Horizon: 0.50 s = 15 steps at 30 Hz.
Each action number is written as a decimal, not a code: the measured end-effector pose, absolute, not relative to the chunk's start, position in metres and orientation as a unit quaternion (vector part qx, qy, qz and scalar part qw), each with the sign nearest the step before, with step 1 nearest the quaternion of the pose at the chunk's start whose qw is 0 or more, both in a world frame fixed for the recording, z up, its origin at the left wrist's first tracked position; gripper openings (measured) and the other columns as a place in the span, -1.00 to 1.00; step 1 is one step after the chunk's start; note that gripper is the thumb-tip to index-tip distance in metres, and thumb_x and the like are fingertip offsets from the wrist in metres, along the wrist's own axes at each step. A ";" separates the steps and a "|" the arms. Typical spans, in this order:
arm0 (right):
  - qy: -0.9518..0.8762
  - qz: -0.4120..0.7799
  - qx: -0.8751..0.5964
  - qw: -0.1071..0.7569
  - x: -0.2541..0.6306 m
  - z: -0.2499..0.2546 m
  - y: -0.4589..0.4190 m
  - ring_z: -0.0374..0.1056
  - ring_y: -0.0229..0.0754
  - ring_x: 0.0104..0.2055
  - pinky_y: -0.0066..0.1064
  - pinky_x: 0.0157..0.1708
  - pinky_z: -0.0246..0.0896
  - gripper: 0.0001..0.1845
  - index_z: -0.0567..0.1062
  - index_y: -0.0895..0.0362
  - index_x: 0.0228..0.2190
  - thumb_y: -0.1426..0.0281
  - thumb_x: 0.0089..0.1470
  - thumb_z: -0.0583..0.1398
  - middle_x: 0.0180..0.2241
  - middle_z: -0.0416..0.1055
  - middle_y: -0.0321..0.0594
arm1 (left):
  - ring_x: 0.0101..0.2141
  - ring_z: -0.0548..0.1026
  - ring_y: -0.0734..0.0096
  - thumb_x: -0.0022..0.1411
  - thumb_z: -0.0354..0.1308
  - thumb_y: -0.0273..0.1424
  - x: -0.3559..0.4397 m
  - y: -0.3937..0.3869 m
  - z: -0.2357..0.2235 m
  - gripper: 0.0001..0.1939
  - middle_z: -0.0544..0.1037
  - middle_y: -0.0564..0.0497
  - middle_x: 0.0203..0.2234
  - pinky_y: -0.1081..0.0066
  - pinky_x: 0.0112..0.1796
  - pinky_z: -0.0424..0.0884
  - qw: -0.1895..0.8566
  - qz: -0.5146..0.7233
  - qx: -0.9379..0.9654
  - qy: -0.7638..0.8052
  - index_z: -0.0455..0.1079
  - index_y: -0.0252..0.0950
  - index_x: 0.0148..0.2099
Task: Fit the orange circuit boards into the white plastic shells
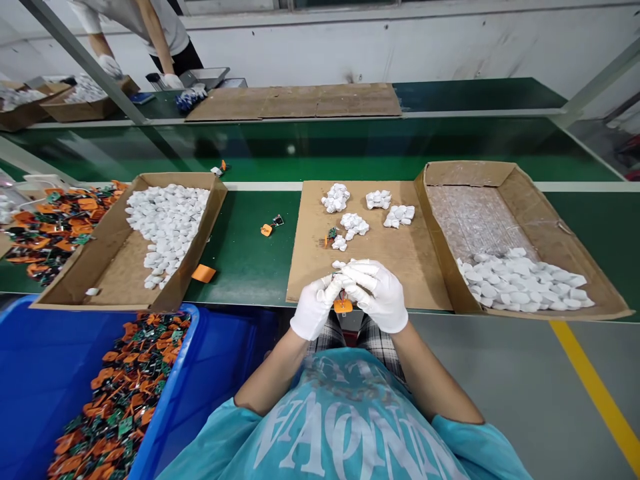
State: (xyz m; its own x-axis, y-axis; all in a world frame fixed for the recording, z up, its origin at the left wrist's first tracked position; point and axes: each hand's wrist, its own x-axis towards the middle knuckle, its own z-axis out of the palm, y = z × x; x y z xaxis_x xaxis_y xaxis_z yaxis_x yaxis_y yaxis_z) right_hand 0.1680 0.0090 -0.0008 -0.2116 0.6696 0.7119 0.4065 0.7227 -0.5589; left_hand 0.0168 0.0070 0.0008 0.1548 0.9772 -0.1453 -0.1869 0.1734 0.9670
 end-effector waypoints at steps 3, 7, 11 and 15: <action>-0.766 0.198 -0.340 0.509 0.168 0.000 0.008 0.43 -0.08 0.03 -0.16 0.03 0.37 -0.75 0.50 0.05 -0.09 0.32 0.20 0.16 -0.08 0.53 -0.09 | -0.62 0.42 0.42 -0.15 0.19 0.24 0.016 0.011 0.001 -0.35 0.47 0.00 -0.69 0.40 -0.50 0.38 0.659 0.427 0.435 0.440 0.41 -0.34 -0.53; -0.704 0.310 -0.387 0.509 0.166 0.001 0.006 0.49 -0.12 -0.07 -0.24 0.00 0.39 -0.82 0.51 0.05 -0.17 0.34 0.15 0.22 -0.18 0.57 -0.17 | -0.74 0.33 0.46 -0.15 0.10 0.31 0.012 0.014 0.002 -0.29 0.37 0.02 -0.82 0.43 -0.63 0.27 0.702 0.356 0.451 0.421 0.34 -0.33 -0.59; -0.740 0.333 -0.361 0.460 0.169 0.006 0.010 0.47 -0.13 -0.02 -0.27 0.02 0.37 -0.66 0.45 0.06 -0.01 0.31 0.17 0.19 -0.06 0.53 -0.14 | -0.79 0.28 0.49 -0.19 0.15 0.29 0.010 0.017 0.002 -0.31 0.33 0.06 -0.84 0.46 -0.70 0.18 0.723 0.342 0.444 0.403 0.33 -0.32 -0.58; -0.763 0.262 -0.371 0.459 0.170 0.005 0.009 0.47 -0.10 -0.02 -0.20 0.09 0.32 -0.68 0.49 0.03 -0.04 0.29 0.16 0.19 -0.09 0.54 -0.19 | -0.81 0.25 0.49 -0.06 0.06 0.28 0.017 0.018 -0.011 -0.35 0.32 0.07 -0.83 0.43 -0.73 0.17 0.717 0.383 0.423 0.401 0.33 -0.27 -0.55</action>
